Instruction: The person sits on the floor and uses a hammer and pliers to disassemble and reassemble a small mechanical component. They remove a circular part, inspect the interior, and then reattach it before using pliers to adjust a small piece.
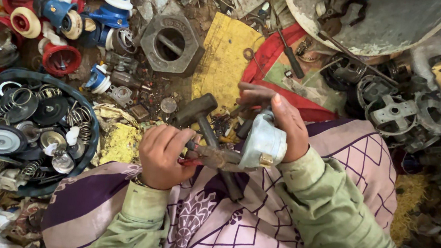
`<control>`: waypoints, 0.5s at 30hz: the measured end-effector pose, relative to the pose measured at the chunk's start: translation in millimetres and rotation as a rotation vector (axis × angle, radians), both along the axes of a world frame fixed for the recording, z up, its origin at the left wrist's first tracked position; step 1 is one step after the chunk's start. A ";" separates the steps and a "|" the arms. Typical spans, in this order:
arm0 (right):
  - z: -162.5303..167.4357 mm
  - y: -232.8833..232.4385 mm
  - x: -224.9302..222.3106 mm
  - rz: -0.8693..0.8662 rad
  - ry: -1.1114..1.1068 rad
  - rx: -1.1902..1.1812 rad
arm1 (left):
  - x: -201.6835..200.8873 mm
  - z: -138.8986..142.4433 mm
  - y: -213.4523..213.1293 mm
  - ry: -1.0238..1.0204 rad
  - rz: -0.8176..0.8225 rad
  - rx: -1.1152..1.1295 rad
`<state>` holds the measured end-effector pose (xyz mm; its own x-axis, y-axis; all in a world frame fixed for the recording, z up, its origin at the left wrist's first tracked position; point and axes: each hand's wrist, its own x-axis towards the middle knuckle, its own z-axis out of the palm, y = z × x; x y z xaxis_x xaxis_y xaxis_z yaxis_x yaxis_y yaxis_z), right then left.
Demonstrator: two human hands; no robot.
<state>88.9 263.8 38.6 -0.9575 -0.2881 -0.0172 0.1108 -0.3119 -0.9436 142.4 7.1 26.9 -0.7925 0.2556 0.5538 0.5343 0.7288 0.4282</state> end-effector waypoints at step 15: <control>8.3 -0.6 2.6 0.061 -0.153 -0.089 | 0.7 0.1 0.8 0.011 0.004 -0.009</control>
